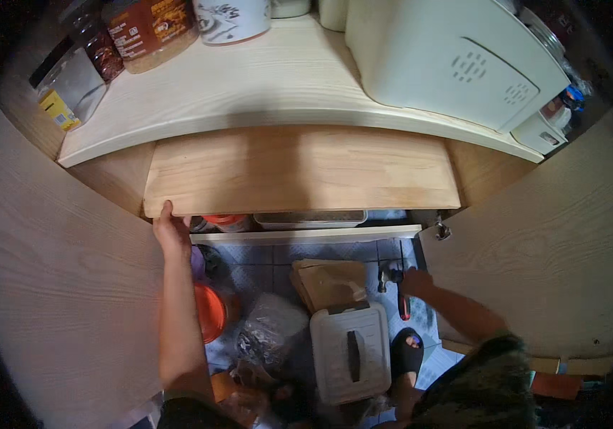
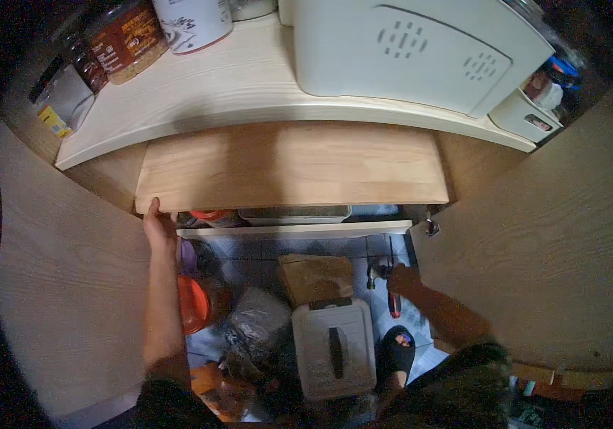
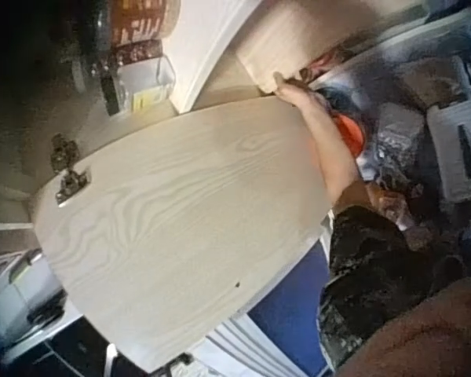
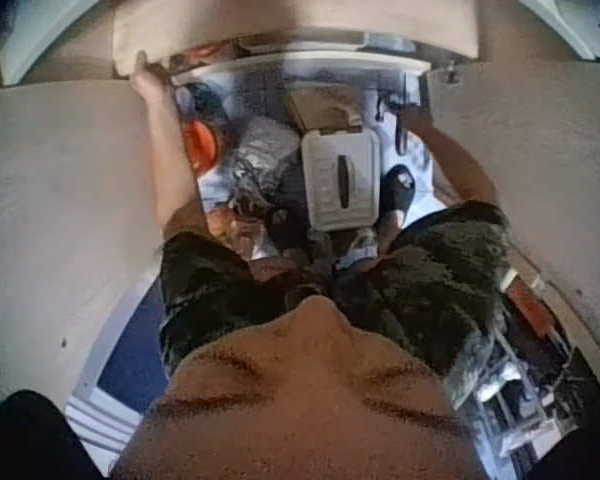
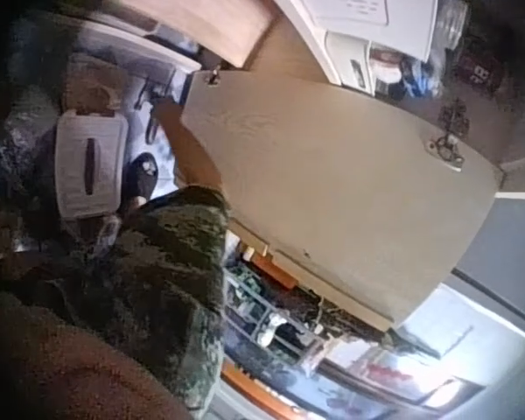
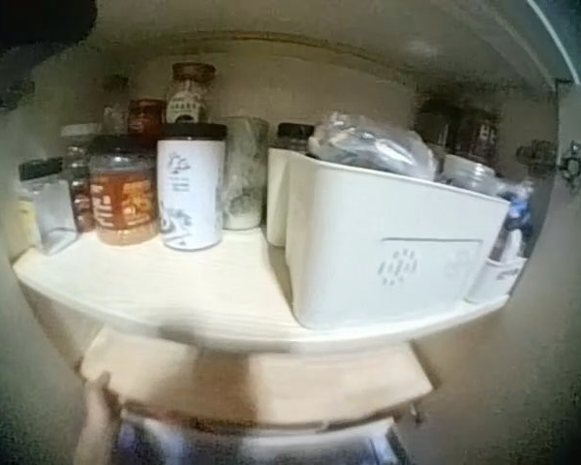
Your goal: Repairing and organizing items in a kitchen storage cabinet using tools.
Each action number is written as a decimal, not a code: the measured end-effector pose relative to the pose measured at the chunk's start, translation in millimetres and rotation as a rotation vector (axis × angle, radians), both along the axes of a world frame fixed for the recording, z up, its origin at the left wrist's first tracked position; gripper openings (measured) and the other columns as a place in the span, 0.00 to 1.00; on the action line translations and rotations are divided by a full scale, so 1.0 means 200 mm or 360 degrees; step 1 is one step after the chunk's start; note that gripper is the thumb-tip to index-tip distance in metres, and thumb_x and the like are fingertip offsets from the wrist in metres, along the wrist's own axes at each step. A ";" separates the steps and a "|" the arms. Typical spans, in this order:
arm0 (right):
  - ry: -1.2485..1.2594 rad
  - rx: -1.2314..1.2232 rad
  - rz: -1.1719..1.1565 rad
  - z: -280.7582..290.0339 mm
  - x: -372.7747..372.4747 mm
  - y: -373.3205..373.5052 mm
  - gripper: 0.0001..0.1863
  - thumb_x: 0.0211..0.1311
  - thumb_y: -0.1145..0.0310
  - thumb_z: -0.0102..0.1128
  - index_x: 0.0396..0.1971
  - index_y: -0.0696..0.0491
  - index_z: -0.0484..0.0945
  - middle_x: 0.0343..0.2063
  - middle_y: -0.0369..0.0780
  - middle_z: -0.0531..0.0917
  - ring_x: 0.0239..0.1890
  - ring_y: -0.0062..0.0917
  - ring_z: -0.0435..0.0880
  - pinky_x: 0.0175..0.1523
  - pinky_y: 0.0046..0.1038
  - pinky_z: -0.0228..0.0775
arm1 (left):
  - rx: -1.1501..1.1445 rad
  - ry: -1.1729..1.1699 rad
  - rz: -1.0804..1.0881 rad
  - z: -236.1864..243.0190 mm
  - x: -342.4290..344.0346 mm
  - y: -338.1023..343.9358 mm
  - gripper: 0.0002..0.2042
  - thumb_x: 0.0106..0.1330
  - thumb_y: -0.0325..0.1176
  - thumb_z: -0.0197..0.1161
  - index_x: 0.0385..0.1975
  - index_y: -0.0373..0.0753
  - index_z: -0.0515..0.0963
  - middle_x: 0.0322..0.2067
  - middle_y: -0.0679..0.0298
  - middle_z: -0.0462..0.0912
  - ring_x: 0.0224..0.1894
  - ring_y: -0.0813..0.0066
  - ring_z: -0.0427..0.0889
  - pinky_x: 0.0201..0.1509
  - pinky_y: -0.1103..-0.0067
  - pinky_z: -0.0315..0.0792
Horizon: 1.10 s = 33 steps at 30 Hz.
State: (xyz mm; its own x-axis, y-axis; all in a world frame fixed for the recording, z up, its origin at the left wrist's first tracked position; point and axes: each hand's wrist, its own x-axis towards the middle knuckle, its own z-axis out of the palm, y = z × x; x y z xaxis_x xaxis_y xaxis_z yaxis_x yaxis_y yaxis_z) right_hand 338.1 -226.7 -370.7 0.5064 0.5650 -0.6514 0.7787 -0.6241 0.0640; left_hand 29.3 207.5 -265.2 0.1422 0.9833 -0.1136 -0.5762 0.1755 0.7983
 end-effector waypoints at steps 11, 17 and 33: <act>0.0005 0.1010 -0.0733 -0.32 -0.21 -0.39 0.15 0.44 0.68 0.54 0.32 0.58 0.66 0.27 0.52 0.76 0.34 0.48 0.75 0.36 0.43 0.66 | -0.0352 -0.0416 0.0126 0.00 -0.02 0.18 0.17 0.61 0.33 0.49 0.49 0.34 0.64 0.46 0.55 0.72 0.44 0.64 0.75 0.44 0.68 0.73; 0.0170 0.0682 0.0126 -0.17 -0.28 -0.40 0.20 0.38 0.60 0.61 0.32 0.56 0.72 0.30 0.49 0.73 0.37 0.43 0.72 0.38 0.40 0.64 | -0.0229 -0.0335 0.0622 -0.02 0.00 0.15 0.17 0.61 0.33 0.49 0.48 0.32 0.64 0.47 0.55 0.71 0.47 0.61 0.73 0.49 0.68 0.70; -0.0050 0.0639 -0.0360 0.40 -0.07 0.05 0.30 0.36 0.64 0.66 0.40 0.61 0.63 0.28 0.54 0.76 0.32 0.50 0.75 0.36 0.40 0.69 | -0.0481 -0.0627 0.0412 -0.06 0.04 0.21 0.18 0.55 0.25 0.56 0.46 0.30 0.66 0.43 0.53 0.73 0.42 0.59 0.76 0.43 0.65 0.73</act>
